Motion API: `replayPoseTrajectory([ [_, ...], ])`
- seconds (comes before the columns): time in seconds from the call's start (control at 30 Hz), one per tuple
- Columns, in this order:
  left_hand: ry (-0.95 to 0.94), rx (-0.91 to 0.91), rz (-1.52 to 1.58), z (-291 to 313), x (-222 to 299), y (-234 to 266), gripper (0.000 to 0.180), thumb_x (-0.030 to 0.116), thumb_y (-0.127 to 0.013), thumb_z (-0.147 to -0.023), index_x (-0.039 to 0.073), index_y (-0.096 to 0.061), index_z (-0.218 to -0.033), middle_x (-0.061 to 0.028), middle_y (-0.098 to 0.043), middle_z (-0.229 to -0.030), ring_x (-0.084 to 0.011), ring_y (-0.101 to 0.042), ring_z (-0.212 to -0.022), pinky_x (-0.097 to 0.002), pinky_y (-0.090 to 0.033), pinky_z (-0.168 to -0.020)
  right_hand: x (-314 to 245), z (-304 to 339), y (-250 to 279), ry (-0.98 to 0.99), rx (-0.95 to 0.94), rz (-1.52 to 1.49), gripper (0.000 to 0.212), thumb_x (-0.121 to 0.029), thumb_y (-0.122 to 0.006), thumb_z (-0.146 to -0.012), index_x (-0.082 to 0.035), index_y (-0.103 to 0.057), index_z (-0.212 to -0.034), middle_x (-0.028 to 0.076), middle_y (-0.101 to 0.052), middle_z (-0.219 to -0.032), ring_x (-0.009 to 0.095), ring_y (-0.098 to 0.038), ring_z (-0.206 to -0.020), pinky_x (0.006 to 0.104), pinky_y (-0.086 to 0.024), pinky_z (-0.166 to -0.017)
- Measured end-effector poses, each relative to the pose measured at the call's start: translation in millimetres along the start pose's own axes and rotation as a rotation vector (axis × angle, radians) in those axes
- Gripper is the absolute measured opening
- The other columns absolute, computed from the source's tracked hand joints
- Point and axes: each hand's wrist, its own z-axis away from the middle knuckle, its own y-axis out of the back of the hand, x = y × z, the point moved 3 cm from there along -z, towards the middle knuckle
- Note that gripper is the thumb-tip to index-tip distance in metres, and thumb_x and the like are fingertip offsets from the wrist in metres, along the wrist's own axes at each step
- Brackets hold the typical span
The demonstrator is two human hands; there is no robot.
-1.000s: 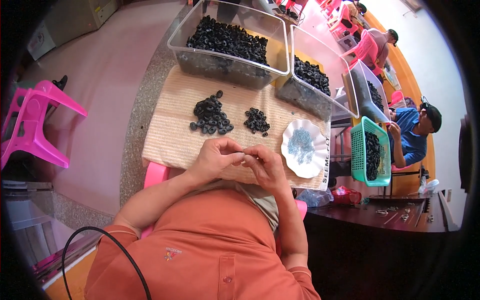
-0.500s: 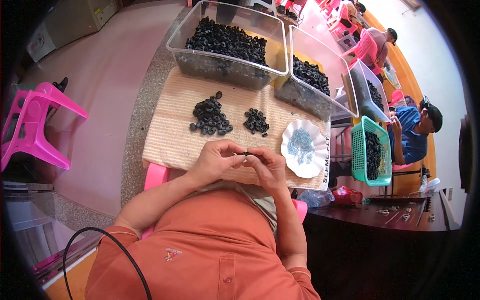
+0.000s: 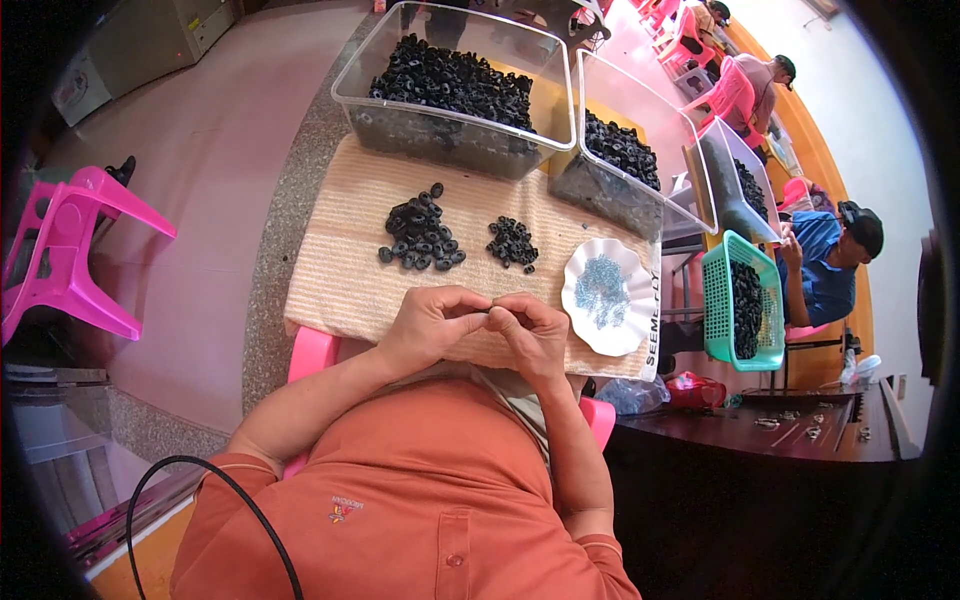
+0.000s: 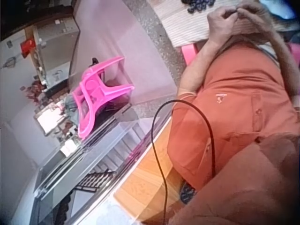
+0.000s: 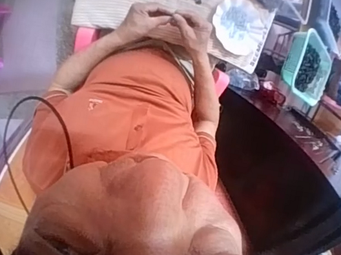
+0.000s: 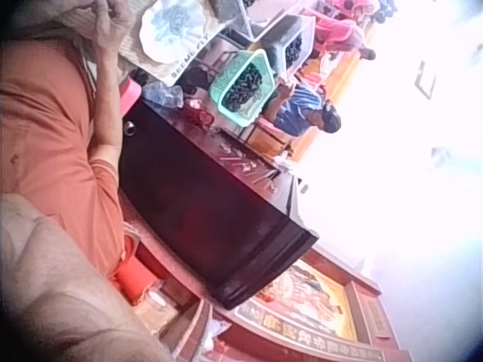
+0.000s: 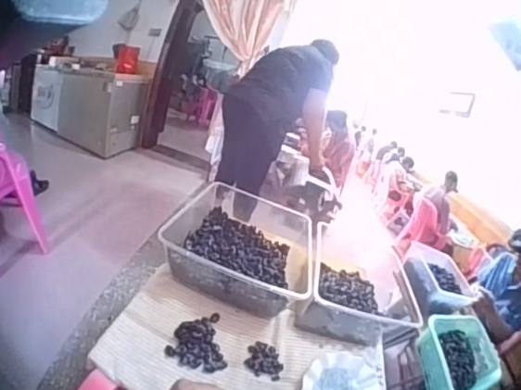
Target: The person assembles small black rubber rings with tiny white components by hand.
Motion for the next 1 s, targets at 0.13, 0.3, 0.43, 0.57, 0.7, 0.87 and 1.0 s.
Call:
replayPoseTrajectory([
  [0.13,-0.008,0.028,-0.097,0.5,0.8,-1.0,0.018,0.005,-0.075,-0.092,-0.002,-0.075,-0.108,-0.0067,-0.076,-0.097,-0.0087,-0.069,-0.087,-0.0247,-0.056,-0.075,-2.4,-0.7,1.0,0.068,0.018,0.111,0.008,0.003,-0.074,-0.090,0.002,-0.074,-0.098,0.007,-0.072,-0.091,0.012,-0.066,-0.086,0.0255,-0.053,-0.078],
  [0.3,-0.071,0.072,-0.178,-0.3,-1.9,0.9,0.018,0.008,-0.077,-0.089,0.000,-0.077,-0.105,-0.0085,-0.075,-0.090,-0.0105,-0.067,-0.080,-0.0268,-0.054,-0.071,-5.5,-0.7,-1.6,0.150,0.035,0.085,0.011,0.008,-0.075,-0.086,0.002,-0.072,-0.094,0.007,-0.070,-0.093,0.014,-0.065,-0.087,0.0259,-0.052,-0.078],
  [0.43,-0.056,0.025,-0.237,-0.3,0.1,1.4,0.015,0.001,-0.076,-0.090,-0.002,-0.075,-0.105,-0.0063,-0.072,-0.101,-0.0097,-0.069,-0.090,-0.0242,-0.057,-0.078,-7.3,0.6,-0.7,0.191,0.028,0.128,0.012,0.009,-0.075,-0.085,0.002,-0.072,-0.095,0.007,-0.069,-0.093,0.014,-0.065,-0.087,0.0264,-0.052,-0.078],
  [0.57,-0.025,0.043,-0.207,1.2,-2.5,2.9,0.015,0.000,-0.075,-0.090,-0.002,-0.075,-0.105,-0.0067,-0.072,-0.103,-0.0102,-0.069,-0.091,-0.0244,-0.057,-0.079,-8.2,2.3,1.4,0.209,0.023,0.218,0.012,0.007,-0.077,-0.085,0.002,-0.073,-0.095,0.007,-0.071,-0.093,0.016,-0.065,-0.088,0.0274,-0.052,-0.079],
  [0.7,-0.024,0.021,-0.227,0.7,0.0,1.5,0.016,0.000,-0.075,-0.090,-0.002,-0.075,-0.106,-0.0070,-0.072,-0.103,-0.0106,-0.069,-0.092,-0.0248,-0.057,-0.080,-9.1,3.1,4.6,0.228,0.017,0.324,0.012,0.007,-0.077,-0.084,0.002,-0.072,-0.094,0.009,-0.071,-0.092,0.017,-0.065,-0.086,0.0277,-0.051,-0.077],
  [0.87,-0.053,0.010,-0.231,0.0,0.2,0.3,0.017,0.000,-0.075,-0.090,-0.002,-0.075,-0.107,-0.0071,-0.072,-0.103,-0.0113,-0.070,-0.094,-0.0253,-0.057,-0.082,-6.8,3.6,3.3,0.300,0.047,0.330,0.013,0.006,-0.077,-0.083,0.001,-0.071,-0.094,0.011,-0.071,-0.091,0.020,-0.067,-0.084,0.0298,-0.053,-0.074],
  [1.0,-0.054,0.009,-0.229,-1.1,0.7,1.6,0.017,0.000,-0.075,-0.090,-0.002,-0.075,-0.107,-0.0069,-0.072,-0.104,-0.0108,-0.069,-0.094,-0.0251,-0.057,-0.081,-6.9,2.5,1.4,0.332,0.050,0.311,0.013,0.008,-0.076,-0.084,0.002,-0.071,-0.095,0.009,-0.070,-0.092,0.016,-0.065,-0.086,0.0268,-0.051,-0.074],
])
